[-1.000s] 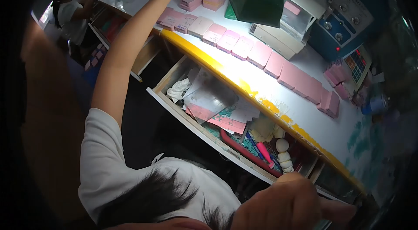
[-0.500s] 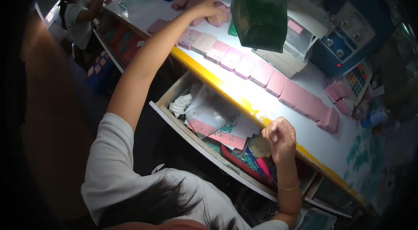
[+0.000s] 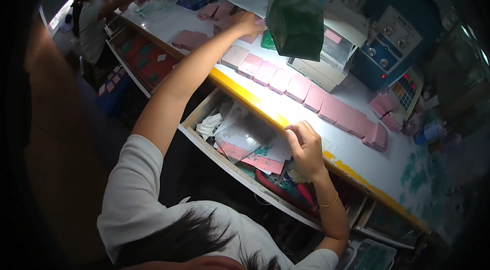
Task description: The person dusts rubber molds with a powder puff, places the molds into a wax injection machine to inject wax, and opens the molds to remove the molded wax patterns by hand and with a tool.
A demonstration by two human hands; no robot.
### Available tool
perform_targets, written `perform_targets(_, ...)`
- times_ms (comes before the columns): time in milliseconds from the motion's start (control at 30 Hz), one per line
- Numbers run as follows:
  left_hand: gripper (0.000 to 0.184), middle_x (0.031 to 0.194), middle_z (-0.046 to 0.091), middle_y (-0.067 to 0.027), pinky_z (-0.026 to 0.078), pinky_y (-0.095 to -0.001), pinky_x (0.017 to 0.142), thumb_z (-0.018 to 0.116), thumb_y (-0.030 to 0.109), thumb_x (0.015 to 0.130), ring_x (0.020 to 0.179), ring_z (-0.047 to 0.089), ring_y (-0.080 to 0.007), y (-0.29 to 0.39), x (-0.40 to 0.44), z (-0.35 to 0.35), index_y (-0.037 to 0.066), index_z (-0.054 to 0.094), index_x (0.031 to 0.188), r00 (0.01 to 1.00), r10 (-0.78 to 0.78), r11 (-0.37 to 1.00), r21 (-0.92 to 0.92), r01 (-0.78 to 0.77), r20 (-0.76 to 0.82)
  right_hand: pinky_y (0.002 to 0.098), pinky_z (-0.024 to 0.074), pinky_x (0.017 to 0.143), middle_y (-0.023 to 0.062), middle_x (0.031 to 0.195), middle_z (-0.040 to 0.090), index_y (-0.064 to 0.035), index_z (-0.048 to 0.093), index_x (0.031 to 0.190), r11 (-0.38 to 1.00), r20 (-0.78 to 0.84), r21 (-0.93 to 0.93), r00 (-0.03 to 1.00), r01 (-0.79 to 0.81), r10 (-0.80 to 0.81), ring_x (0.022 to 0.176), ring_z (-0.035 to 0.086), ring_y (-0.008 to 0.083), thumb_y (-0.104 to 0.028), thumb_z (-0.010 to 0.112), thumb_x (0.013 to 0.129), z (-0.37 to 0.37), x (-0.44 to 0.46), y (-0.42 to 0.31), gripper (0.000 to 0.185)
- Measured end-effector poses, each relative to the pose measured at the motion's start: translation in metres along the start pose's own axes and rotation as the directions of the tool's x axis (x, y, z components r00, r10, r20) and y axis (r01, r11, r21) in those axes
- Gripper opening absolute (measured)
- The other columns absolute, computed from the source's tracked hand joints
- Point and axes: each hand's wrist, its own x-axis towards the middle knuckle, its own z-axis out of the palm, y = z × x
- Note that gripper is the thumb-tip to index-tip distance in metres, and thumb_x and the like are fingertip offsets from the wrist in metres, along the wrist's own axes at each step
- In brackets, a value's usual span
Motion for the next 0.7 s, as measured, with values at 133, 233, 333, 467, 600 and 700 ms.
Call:
perform_targets(133,0.051,0.121,0.057,-0.0131,0.046,-0.0379,0.090,0.062,0.038,0.076,0.112,0.054,-0.0283,0.004,0.014,0.006,0.010,0.057,0.119,0.993,-0.103,0.994,-0.025,0.102,-0.059,0.0279,0.0459,0.072,0.0125,0.088,0.053,0.0035,0.055,0.086,0.960,-0.182,-0.266,0.974,0.084,-0.136,0.079,0.055,0.0211,0.001,0.053,0.082,-0.023,-0.024,0.030,0.006)
perform_targets(233,0.044,0.119,0.059,-0.0125,0.047,-0.0383,0.090,0.059,0.033,0.078,0.111,0.055,-0.0288,-0.006,0.039,0.018,0.010,0.060,0.116,0.983,-0.057,0.997,0.049,0.066,-0.173,0.0322,0.0460,0.075,0.0154,0.091,0.054,0.0037,0.055,0.086,0.876,-0.266,-0.481,0.947,0.034,-0.182,0.082,0.055,0.0262,0.003,0.052,0.080,-0.040,-0.045,0.048,0.006)
perform_targets(333,0.041,0.121,0.057,-0.0143,0.046,-0.0397,0.090,0.057,0.027,0.079,0.113,0.054,-0.0296,-0.009,0.056,0.012,0.009,0.060,0.116,0.994,-0.102,0.994,0.041,0.100,0.033,0.0352,0.0451,0.077,0.0159,0.092,0.055,0.0036,0.055,0.085,0.849,-0.312,-0.528,0.932,-0.007,-0.187,0.083,0.055,0.0294,0.004,0.053,0.078,-0.042,-0.052,0.048,0.007)
perform_targets(467,0.040,0.123,0.055,-0.0164,0.046,-0.0416,0.090,0.055,0.022,0.080,0.112,0.054,-0.0317,-0.016,0.079,0.010,0.007,0.058,0.117,0.997,-0.001,0.998,0.067,-0.004,0.071,0.0362,0.0453,0.076,0.0144,0.089,0.057,0.0023,0.057,0.083,0.777,-0.284,-0.630,0.930,0.002,-0.232,0.082,0.056,0.0293,0.003,0.054,0.077,-0.035,-0.048,0.046,0.006)
perform_targets(600,0.037,0.120,0.056,-0.0173,0.047,-0.0433,0.089,0.051,0.017,0.082,0.110,0.055,-0.0331,-0.013,0.069,-0.005,0.005,0.057,0.116,0.998,0.060,0.990,0.129,-0.056,-0.029,0.0370,0.0454,0.074,0.0137,0.087,0.059,0.0010,0.058,0.081,0.744,-0.251,-0.668,0.932,0.029,-0.261,0.081,0.056,0.0284,0.002,0.056,0.076,-0.035,-0.048,0.047,0.006)
perform_targets(700,0.034,0.119,0.057,-0.0173,0.047,-0.0440,0.088,0.049,0.016,0.084,0.109,0.056,-0.0329,-0.002,0.031,-0.026,0.006,0.058,0.116,0.995,0.053,0.991,0.123,-0.042,-0.087,0.0369,0.0453,0.074,0.0135,0.085,0.059,0.0012,0.058,0.081,0.740,-0.246,-0.672,0.932,0.034,-0.267,0.080,0.056,0.0286,0.002,0.057,0.075,-0.034,-0.047,0.046,0.005)
